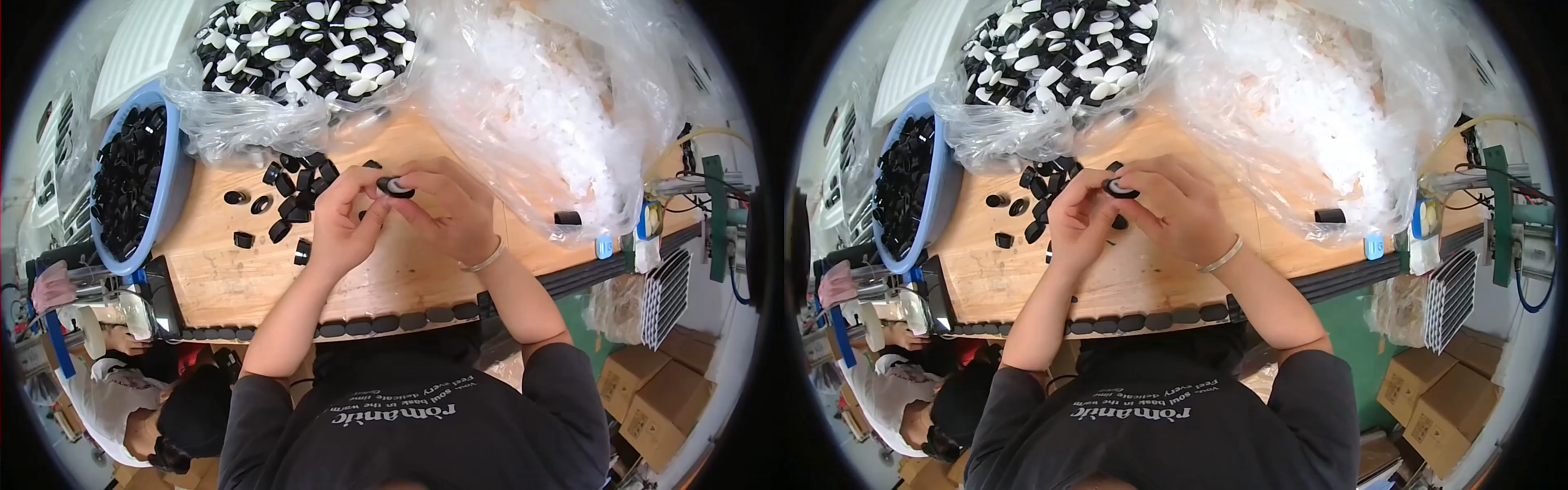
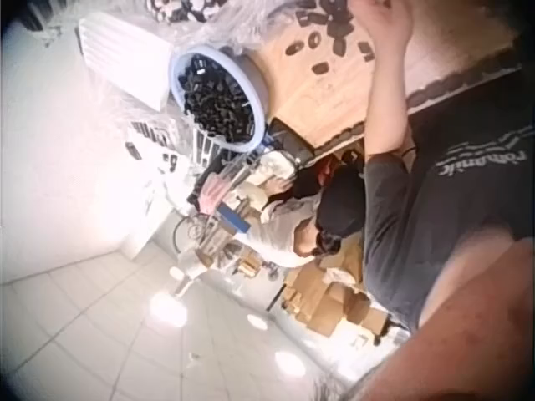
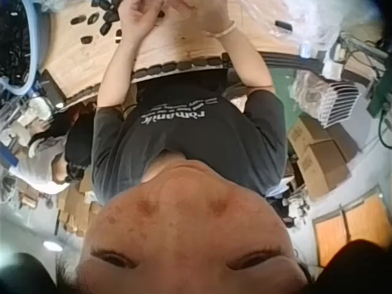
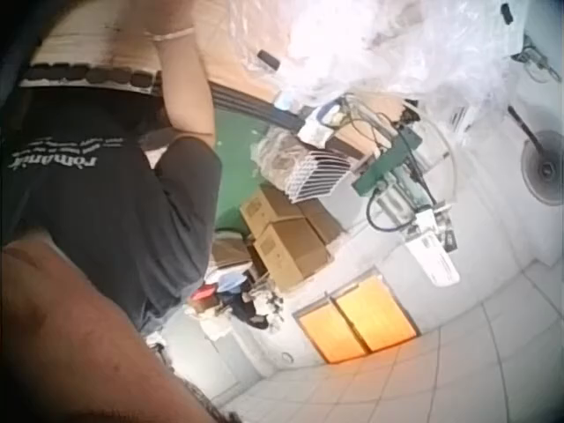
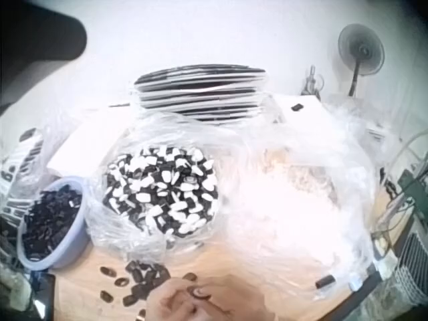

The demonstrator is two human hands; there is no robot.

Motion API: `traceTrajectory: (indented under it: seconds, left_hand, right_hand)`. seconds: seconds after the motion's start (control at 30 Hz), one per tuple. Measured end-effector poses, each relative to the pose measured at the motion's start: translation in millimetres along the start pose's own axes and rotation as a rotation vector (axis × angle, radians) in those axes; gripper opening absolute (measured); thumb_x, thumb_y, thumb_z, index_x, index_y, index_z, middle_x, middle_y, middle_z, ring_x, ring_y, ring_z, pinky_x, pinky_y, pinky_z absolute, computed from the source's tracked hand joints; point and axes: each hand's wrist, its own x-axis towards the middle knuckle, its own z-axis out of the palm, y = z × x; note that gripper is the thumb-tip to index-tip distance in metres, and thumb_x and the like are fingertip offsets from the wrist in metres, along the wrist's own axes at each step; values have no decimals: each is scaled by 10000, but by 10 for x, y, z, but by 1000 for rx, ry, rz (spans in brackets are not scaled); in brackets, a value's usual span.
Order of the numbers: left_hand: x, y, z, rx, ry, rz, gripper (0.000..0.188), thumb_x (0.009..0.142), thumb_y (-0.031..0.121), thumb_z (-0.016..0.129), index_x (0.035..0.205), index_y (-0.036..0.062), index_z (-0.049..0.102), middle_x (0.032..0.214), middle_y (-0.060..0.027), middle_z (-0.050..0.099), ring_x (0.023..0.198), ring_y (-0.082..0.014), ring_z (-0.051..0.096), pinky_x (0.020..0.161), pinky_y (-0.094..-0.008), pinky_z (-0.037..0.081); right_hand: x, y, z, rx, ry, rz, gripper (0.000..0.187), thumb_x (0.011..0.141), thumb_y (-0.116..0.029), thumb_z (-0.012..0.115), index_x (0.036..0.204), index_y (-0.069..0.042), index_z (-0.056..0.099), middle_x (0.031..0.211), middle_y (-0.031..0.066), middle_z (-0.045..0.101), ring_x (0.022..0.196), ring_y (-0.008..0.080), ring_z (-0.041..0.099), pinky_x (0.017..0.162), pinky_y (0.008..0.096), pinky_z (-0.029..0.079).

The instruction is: The recorder is manually assembling small black plastic rings with white plastic inserts at a workstation.

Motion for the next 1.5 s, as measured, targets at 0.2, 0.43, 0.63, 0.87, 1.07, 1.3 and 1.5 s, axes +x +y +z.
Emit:
traceTrajectory:
  seconds: [0.2,0.43,0.63,0.87,1.07,1.3,1.5]
  left_hand:
    - [100,66,-78,431,-13,405,199,694,-93,627,879,-21,610,850,-129,587,760,-277,548,699,-322,458]
    - [191,137,-188,626,-149,562,201,670,-77,632,862,-19,621,884,-126,597,826,-302,557,718,-338,453]
    - [159,144,-110,479,-122,485,199,685,-65,634,877,-12,634,910,-118,610,857,-291,562,745,-345,451]
    - [185,68,-148,379,-107,557,186,695,-62,658,874,-12,667,897,-108,653,858,-266,581,776,-337,455]
    - [100,13,-73,126,-63,413,166,715,-64,648,874,-21,666,897,-95,665,880,-254,585,803,-343,456]
    - [138,52,-119,336,-76,503,212,685,-54,644,893,-14,638,885,-106,646,853,-272,577,786,-354,452]
    - [178,173,-120,567,-104,570,207,668,-67,605,866,-7,617,852,-107,619,826,-291,557,756,-354,450]
  right_hand:
    - [48,-23,-35,-5,-46,-64,301,688,5,764,952,-49,631,927,114,660,739,210,646,615,281,534]
    - [33,-34,-63,23,-69,-41,270,684,-2,766,901,-55,615,905,95,665,691,205,640,601,278,525]
    - [36,-63,-94,-39,-97,-105,257,697,-3,741,900,-52,592,925,73,625,730,221,601,624,300,504]
    - [17,-82,-61,-1,-64,-99,250,695,-12,748,898,-51,608,939,78,625,751,228,605,650,307,509]
    - [10,-149,-18,146,0,43,242,696,33,753,901,-25,639,930,111,652,778,199,647,662,265,537]
    - [-17,-92,-17,12,-58,-54,231,701,-26,739,888,-48,606,916,71,611,751,227,601,641,318,506]
    - [-8,-62,-24,-29,-34,-76,224,677,28,751,852,-24,621,908,91,639,714,195,613,590,271,508]
